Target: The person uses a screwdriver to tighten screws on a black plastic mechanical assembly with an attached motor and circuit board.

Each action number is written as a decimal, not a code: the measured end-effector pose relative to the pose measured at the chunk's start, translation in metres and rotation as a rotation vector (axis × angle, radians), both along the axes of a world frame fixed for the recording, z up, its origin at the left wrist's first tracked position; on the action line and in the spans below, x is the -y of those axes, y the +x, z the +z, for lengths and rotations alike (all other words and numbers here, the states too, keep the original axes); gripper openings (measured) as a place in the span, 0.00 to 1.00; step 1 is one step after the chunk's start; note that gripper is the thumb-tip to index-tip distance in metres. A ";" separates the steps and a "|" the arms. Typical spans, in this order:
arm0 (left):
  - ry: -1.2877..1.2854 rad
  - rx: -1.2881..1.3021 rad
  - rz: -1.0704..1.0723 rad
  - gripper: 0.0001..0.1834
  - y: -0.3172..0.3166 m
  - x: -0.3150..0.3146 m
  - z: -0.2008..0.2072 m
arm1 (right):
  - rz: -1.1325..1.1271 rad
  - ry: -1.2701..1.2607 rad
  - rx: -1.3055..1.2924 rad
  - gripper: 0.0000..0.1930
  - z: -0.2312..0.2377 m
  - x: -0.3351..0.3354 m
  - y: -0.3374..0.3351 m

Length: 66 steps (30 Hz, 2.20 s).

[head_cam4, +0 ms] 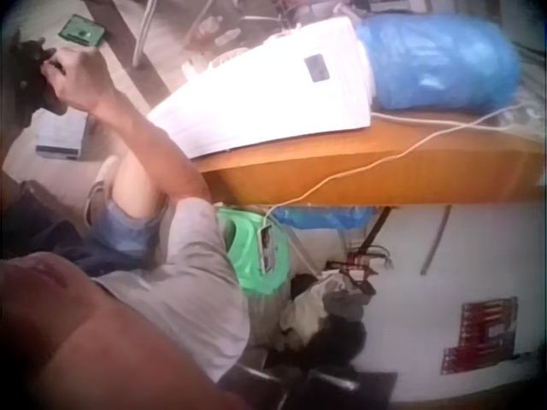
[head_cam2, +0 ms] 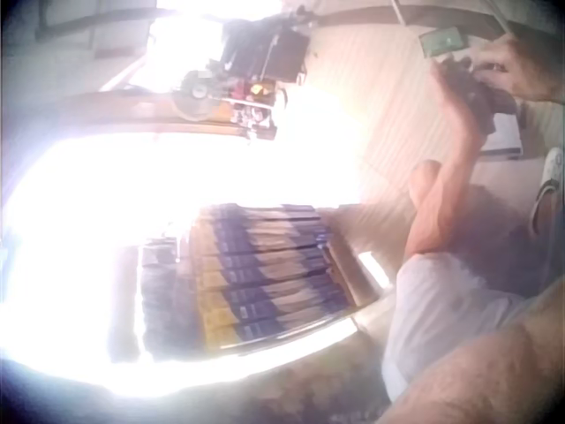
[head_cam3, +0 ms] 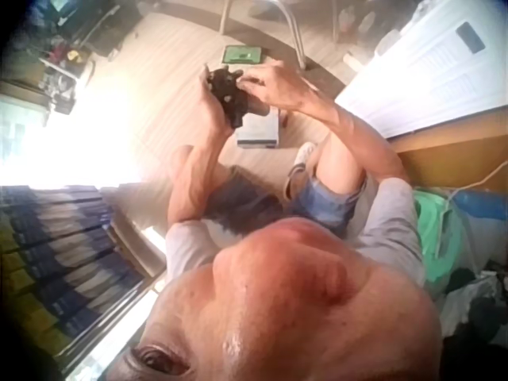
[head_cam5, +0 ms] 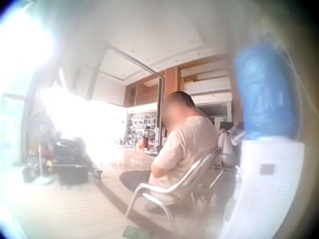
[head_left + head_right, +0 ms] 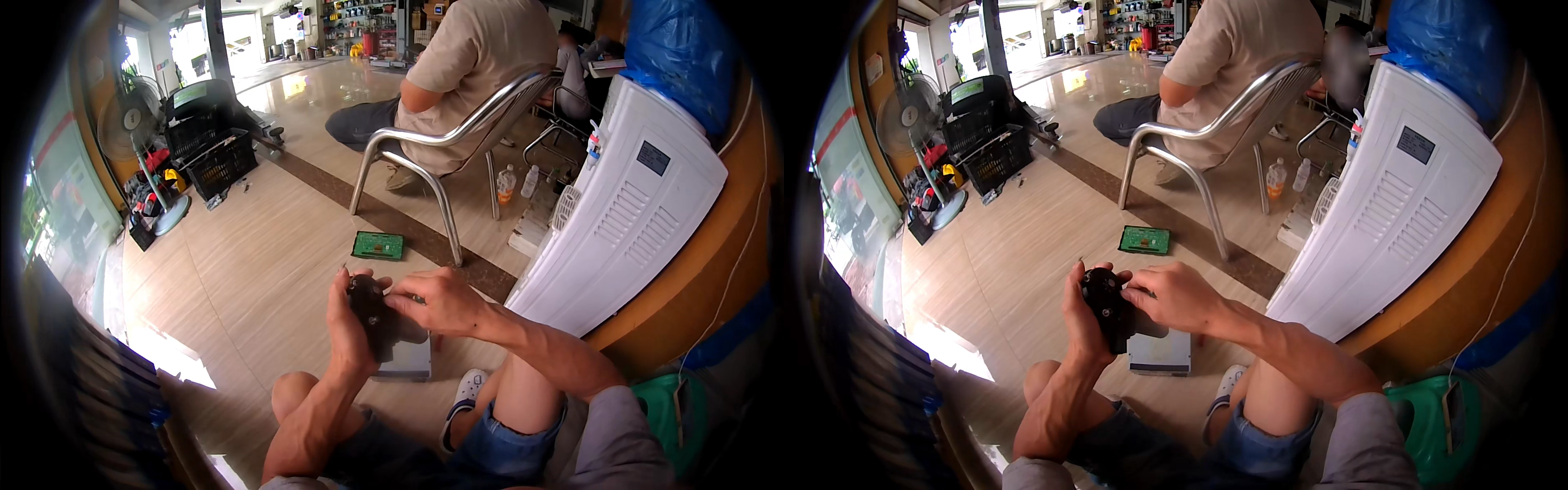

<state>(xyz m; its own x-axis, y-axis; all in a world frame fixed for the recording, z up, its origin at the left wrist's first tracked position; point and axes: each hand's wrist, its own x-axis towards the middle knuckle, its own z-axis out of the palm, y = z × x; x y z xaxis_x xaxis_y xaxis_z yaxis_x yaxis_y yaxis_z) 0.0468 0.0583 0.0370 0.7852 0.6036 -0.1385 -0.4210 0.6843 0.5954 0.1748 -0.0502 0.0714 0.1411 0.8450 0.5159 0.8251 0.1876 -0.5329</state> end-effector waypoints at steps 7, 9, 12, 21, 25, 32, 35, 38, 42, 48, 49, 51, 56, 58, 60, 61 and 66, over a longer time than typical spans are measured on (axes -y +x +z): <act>0.012 0.011 0.003 0.25 -0.001 0.001 0.005 | -0.026 -0.030 -0.063 0.10 0.005 0.000 -0.005; -0.009 0.076 -0.027 0.25 0.000 0.002 0.006 | -0.015 0.009 -0.076 0.10 0.002 -0.001 -0.002; -0.023 0.036 0.028 0.27 -0.003 0.003 0.011 | 0.049 0.092 -0.062 0.09 0.000 -0.002 -0.001; 0.032 0.008 0.027 0.29 -0.005 0.003 0.009 | -0.016 -0.066 -0.029 0.10 0.004 0.000 -0.002; -0.021 0.033 0.016 0.30 -0.003 0.004 0.013 | 0.031 0.041 -0.120 0.09 0.005 0.000 -0.004; 0.041 -0.004 0.034 0.30 -0.006 0.001 0.012 | -0.012 -0.142 -0.134 0.09 0.017 0.001 -0.007; 0.044 -0.011 0.034 0.30 -0.005 0.002 0.012 | -0.010 -0.060 -0.122 0.09 0.013 0.002 -0.006; 0.034 -0.003 0.041 0.30 -0.005 0.001 0.012 | 0.051 0.057 -0.177 0.09 0.006 -0.001 -0.006; 0.018 -0.003 0.048 0.29 -0.007 0.001 0.014 | 0.070 0.112 -0.098 0.10 0.005 -0.002 -0.005; 0.044 -0.011 0.025 0.28 -0.008 -0.001 0.014 | -0.031 -0.142 -0.117 0.10 0.017 0.002 -0.009; 0.045 -0.005 0.022 0.28 -0.007 0.000 0.014 | -0.038 -0.109 -0.118 0.09 0.015 0.002 -0.008; 0.054 -0.001 0.034 0.27 -0.007 0.000 0.016 | -0.043 -0.073 -0.113 0.09 0.010 0.001 -0.006; 0.038 0.018 0.048 0.26 0.000 0.001 0.007 | 0.020 0.048 -0.048 0.09 0.007 0.004 0.000; 0.038 0.005 0.046 0.25 0.002 0.000 0.004 | 0.008 -0.014 -0.070 0.09 0.009 0.004 -0.003; 0.032 0.006 0.057 0.25 0.001 0.002 0.006 | -0.018 -0.097 -0.088 0.09 0.011 0.003 -0.003; 0.032 -0.007 0.046 0.25 0.005 0.004 0.005 | -0.052 -0.138 -0.097 0.10 0.011 0.004 -0.001; 0.060 0.008 0.079 0.24 0.005 0.001 0.000 | -0.143 -0.286 -0.114 0.12 0.019 0.003 -0.007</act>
<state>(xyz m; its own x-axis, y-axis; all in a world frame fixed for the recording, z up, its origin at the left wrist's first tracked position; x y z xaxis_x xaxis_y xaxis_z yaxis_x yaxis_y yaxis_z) 0.0515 0.0573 0.0372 0.7357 0.6708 -0.0940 -0.4772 0.6117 0.6310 0.1679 -0.0531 0.0904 0.3121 0.9206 0.2347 0.7643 -0.0965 -0.6376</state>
